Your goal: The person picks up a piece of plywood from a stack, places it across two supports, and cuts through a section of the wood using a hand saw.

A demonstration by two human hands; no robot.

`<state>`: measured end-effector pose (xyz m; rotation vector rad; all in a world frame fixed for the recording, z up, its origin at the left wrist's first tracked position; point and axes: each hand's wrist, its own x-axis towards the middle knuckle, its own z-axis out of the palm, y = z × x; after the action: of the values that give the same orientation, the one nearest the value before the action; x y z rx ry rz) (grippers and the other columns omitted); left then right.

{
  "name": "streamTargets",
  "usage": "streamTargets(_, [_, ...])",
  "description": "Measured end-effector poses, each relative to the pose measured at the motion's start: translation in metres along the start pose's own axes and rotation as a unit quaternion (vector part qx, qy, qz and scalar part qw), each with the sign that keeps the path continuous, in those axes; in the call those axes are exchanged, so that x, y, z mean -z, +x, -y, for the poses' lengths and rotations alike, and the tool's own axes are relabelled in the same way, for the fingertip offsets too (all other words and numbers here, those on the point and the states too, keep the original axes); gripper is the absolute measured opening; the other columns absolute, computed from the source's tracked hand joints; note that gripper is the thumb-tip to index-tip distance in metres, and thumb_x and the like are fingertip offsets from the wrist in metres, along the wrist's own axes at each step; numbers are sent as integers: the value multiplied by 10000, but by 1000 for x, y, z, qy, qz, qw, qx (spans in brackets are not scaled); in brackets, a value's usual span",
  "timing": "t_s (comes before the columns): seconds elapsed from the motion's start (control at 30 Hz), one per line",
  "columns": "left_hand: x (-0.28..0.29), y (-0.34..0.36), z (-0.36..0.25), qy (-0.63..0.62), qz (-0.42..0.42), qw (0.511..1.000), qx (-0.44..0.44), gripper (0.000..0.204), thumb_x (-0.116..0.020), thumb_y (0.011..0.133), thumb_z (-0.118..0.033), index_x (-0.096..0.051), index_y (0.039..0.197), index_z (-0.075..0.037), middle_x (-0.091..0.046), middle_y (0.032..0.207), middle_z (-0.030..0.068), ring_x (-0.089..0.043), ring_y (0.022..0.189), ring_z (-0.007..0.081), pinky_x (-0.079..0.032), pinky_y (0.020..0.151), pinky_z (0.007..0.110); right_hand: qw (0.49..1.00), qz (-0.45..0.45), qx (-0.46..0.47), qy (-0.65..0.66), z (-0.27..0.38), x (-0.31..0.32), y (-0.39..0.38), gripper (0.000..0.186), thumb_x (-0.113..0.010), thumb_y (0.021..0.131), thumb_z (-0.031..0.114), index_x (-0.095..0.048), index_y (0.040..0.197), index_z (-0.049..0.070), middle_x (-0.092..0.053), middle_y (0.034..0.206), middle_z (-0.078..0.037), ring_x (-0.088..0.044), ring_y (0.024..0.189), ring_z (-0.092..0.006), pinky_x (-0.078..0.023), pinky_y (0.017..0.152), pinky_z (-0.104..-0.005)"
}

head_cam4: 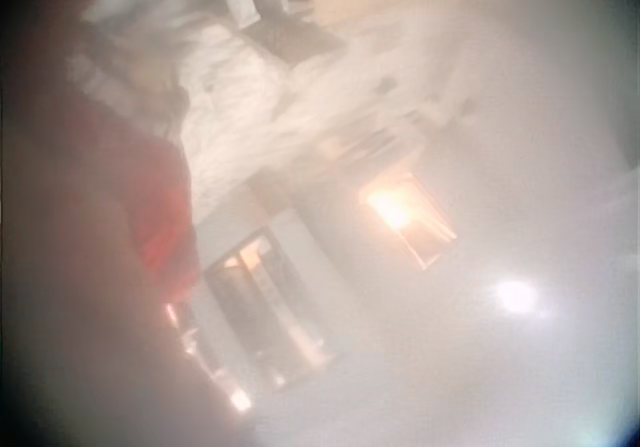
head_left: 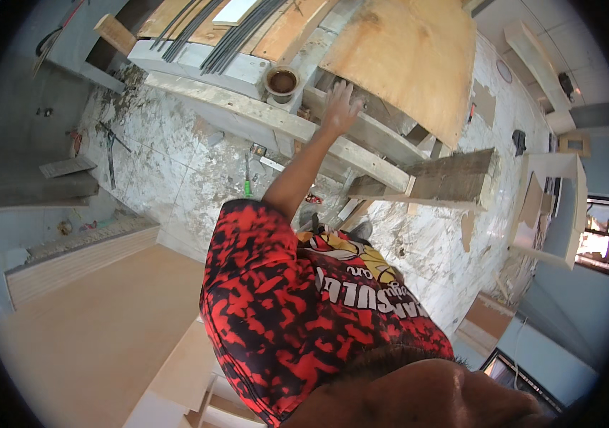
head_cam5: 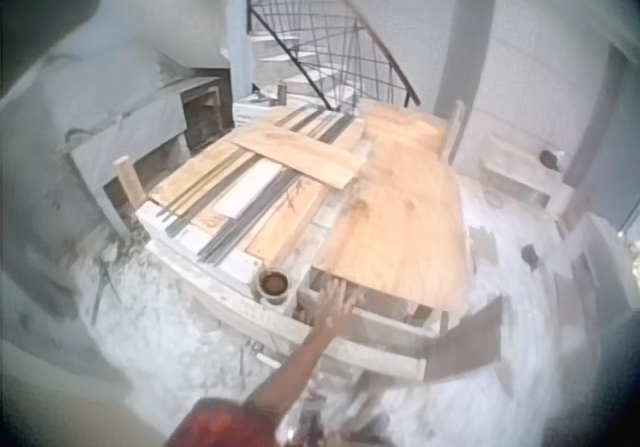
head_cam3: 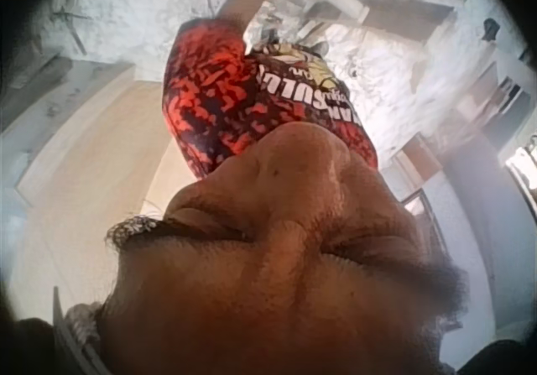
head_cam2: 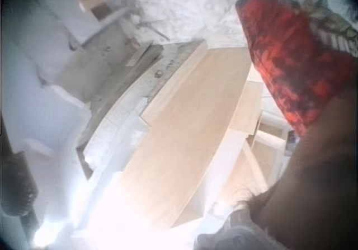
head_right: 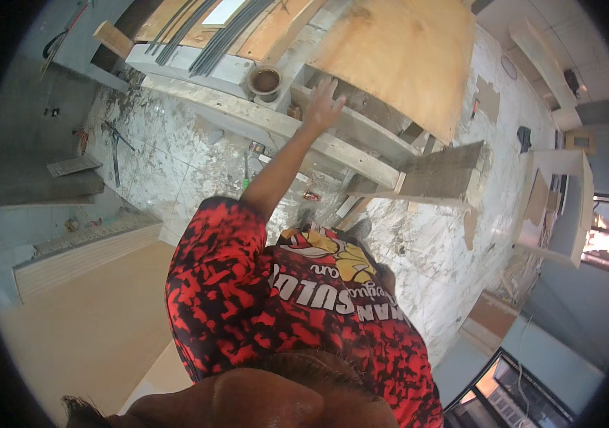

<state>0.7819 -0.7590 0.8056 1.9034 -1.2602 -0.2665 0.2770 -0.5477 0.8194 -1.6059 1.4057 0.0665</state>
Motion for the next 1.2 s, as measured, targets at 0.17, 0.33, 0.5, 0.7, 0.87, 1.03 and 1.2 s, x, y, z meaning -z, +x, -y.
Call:
streamTargets(0.17, [52, -170, -43, -113, -9, 992, 53, 247, -485, 888, -227, -561, 916, 6, -562, 841, 201, -534, 829, 370, -412, 710, 431, 997, 54, -35, -35, 11, 9, 25, 228, -544, 830, 217, -613, 892, 9, -627, 831, -138, -603, 763, -264, -464, 697, -345])
streamTargets(0.33, [78, -309, -19, -339, 163, 790, 484, 393, -489, 904, -325, -651, 727, -14, -602, 626, 82, -544, 533, 165, -420, 517, 322, 993, 42, 85, -73, 11, 5, 67, 299, -503, 881, 305, -607, 840, 28, -617, 748, -142, -573, 671, -260, -446, 636, -356])
streamTargets(0.5, [86, -347, 69, -97, 284, 888, 348, 384, -442, 920, -326, -654, 840, -16, -594, 593, 64, -517, 480, 122, -407, 463, 271, 993, 63, 63, -79, 26, -2, 93, 329, -505, 841, 336, -618, 880, 30, -614, 910, -198, -579, 875, -369, -448, 763, -407])
streamTargets(0.7, [83, -296, 67, -195, 232, 853, 424, 285, -536, 864, -206, -560, 1101, -47, -599, 696, 70, -502, 486, 112, -409, 463, 261, 999, 3, -19, -33, -9, 4, 77, 311, -497, 845, 279, -622, 916, 3, -631, 810, -134, -594, 737, -241, -465, 670, -350])
streamTargets(0.87, [57, -244, 32, -196, 284, 839, 421, 260, -567, 832, -208, -562, 1060, -83, -597, 780, 40, -543, 555, 120, -446, 484, 270, 985, -22, -168, 23, -84, 1, 26, 300, -496, 840, 253, -627, 937, 0, -643, 817, -134, -612, 704, -229, -482, 655, -347])
streamTargets(1.03, [17, -232, -3, -217, 310, 824, 421, 243, -555, 838, -247, -572, 998, -65, -610, 847, 38, -566, 632, 117, -457, 542, 258, 972, 48, -28, -228, -127, -3, -13, 314, -468, 831, 273, -627, 820, 3, -621, 778, -177, -625, 674, -297, -496, 613, -395])
streamTargets(1.2, [-12, -238, -36, -319, 128, 814, 469, 265, -571, 855, -273, -568, 1001, -52, -607, 813, 38, -553, 609, 112, -446, 527, 242, 974, 153, -35, -163, -177, 20, -10, 254, -496, 826, 257, -607, 909, 44, -614, 761, -110, -620, 642, -241, -493, 558, -366])
